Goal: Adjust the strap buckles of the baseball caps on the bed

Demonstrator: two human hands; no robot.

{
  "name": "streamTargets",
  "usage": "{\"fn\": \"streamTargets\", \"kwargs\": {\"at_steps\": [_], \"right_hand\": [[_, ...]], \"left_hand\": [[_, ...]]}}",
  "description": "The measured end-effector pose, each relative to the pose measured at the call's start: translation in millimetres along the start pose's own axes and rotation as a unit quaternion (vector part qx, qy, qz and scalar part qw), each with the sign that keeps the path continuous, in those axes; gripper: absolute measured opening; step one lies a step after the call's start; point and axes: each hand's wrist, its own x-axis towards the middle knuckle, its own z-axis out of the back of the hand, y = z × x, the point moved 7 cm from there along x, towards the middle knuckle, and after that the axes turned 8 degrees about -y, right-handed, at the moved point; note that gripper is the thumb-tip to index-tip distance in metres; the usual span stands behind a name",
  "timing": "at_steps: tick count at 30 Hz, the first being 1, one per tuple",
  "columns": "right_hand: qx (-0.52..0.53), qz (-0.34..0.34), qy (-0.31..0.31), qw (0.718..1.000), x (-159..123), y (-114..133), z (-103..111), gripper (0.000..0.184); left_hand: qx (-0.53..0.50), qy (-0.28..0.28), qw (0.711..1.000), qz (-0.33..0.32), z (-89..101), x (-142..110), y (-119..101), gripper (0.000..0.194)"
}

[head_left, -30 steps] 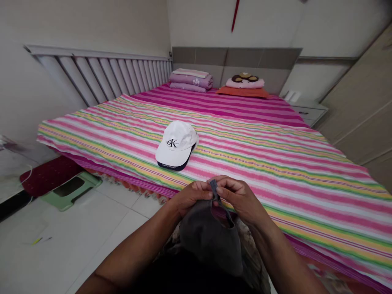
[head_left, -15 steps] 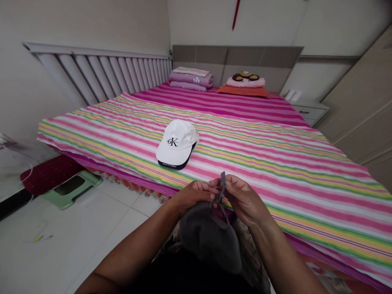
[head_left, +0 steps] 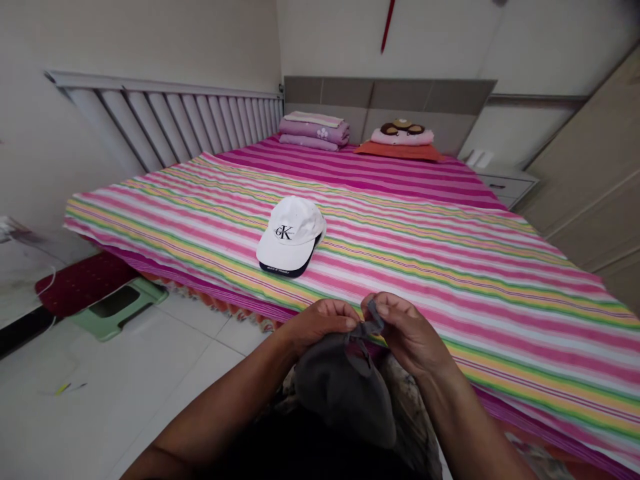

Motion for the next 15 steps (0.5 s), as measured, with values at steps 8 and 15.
{"fn": "streamTargets", "kwargs": {"at_steps": [8, 15], "right_hand": [[-0.06, 0.008, 0.07, 0.996, -0.9, 0.6, 0.1, 0.019], [-0.129, 0.011, 0.093, 0.987, 1.0, 3.1, -1.7, 0.014]], "left_hand": [[-0.007, -0.01, 1.0, 0.008, 2.8, 1.2, 1.9, 0.024], [-0.004, -0.017, 1.0, 0.005, 1.6, 1.8, 1.0, 0.025]]}}
